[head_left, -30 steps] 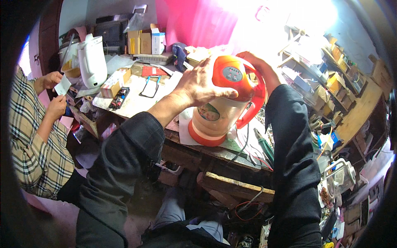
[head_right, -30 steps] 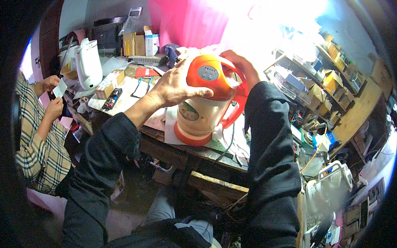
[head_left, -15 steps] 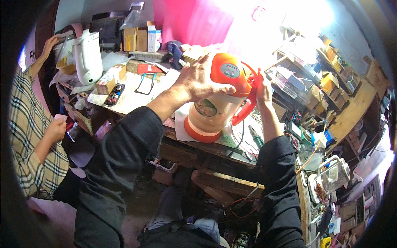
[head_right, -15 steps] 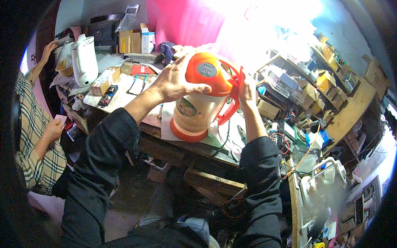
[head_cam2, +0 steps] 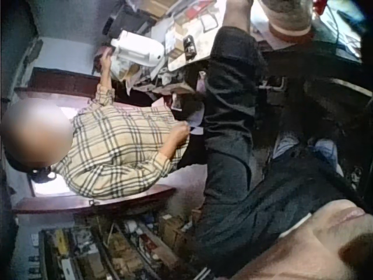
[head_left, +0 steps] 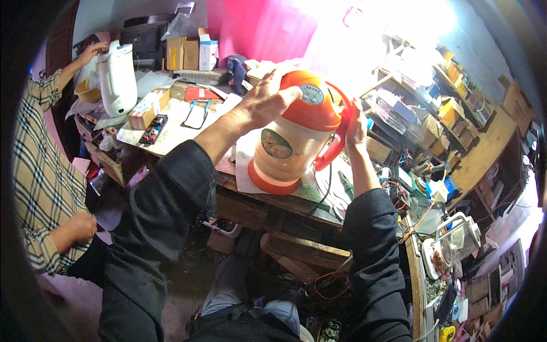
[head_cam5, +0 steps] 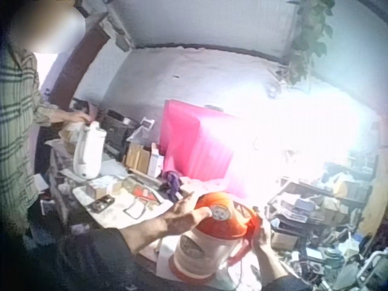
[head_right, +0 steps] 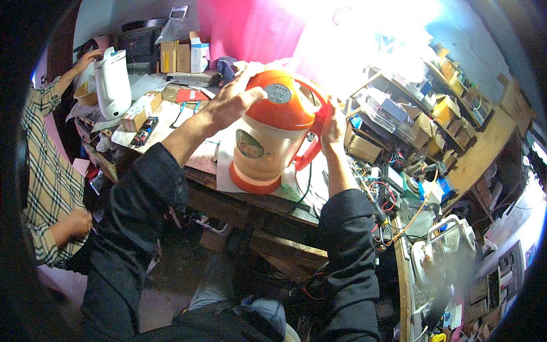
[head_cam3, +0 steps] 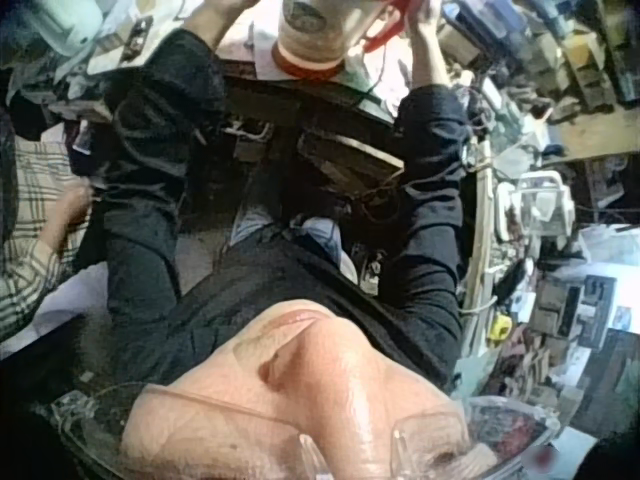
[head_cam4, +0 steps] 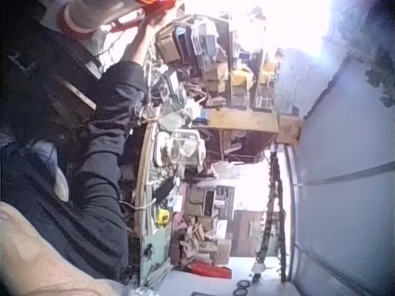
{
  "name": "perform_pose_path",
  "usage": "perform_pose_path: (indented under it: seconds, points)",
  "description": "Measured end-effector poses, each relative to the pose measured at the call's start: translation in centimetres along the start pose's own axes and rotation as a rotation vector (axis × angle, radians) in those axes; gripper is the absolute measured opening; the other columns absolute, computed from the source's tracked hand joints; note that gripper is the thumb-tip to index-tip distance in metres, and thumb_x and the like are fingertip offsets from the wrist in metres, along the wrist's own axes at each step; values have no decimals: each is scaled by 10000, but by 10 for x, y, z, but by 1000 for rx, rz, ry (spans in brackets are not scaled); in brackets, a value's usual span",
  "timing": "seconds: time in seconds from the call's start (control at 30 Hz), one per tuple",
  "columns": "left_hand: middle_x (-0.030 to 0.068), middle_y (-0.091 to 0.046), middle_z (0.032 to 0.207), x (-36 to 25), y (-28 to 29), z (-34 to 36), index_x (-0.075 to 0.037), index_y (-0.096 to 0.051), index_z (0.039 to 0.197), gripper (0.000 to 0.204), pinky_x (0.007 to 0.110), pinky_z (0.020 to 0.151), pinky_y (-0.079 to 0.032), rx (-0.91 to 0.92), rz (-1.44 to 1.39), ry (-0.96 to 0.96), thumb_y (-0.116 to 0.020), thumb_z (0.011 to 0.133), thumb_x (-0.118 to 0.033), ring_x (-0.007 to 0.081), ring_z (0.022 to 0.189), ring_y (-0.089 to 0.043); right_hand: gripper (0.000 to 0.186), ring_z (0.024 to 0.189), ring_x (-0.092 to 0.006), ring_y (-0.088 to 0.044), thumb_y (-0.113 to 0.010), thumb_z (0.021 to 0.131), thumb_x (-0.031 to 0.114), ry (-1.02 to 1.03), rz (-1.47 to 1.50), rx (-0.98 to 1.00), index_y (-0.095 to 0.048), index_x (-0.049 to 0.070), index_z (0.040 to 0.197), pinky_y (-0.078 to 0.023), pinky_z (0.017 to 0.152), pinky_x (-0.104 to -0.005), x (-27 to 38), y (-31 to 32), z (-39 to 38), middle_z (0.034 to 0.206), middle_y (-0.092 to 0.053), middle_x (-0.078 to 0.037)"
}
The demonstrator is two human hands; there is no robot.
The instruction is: The person disassembles a red and white electric kettle, removes the base, and uses a screwdriver to adjust internal components. Another person pours water from a white kettle into the red kettle's container. The person reassembles the red kettle and tests it by pressing the top button.
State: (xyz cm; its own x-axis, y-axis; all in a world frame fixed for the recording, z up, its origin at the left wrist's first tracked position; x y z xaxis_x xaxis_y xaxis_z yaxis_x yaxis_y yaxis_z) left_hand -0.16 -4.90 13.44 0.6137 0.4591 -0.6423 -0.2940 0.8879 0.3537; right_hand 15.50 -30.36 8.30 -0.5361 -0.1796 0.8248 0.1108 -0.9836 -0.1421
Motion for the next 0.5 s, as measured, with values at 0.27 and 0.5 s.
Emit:
perform_pose_path:
  seconds: [0.27,0.5]
  points:
    - [227,-425,1541,2,-1,1,-107,-439,1540,777,437,1226,-303,-27,4,23,-656,866,-427,372,1462,-386,446,714,-133,-619,-582,990,560,6,18,-56,-658,124,940,-506,686,-289,-1,3,-5,805,-640,-8]
    - [236,-406,1537,3,-3,1,-103,-431,1543,771,432,1232,-293,-5,5,18,-655,873,-411,375,1460,-383,452,655,-141,-606,-589,993,556,114,28,-54,-666,117,914,-504,641,-293,8,1,-9,759,-621,-13]
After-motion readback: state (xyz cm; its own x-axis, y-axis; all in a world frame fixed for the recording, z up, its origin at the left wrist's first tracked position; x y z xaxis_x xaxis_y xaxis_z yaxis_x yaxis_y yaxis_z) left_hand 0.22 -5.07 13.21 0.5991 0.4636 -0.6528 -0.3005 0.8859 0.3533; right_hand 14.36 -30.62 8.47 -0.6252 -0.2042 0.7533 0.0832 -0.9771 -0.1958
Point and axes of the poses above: each hand's wrist, its own z-axis towards the middle knuckle, its own y-axis out of the back of the hand, x = y × z, the point moved 10 cm from there along z, towards the middle knuckle
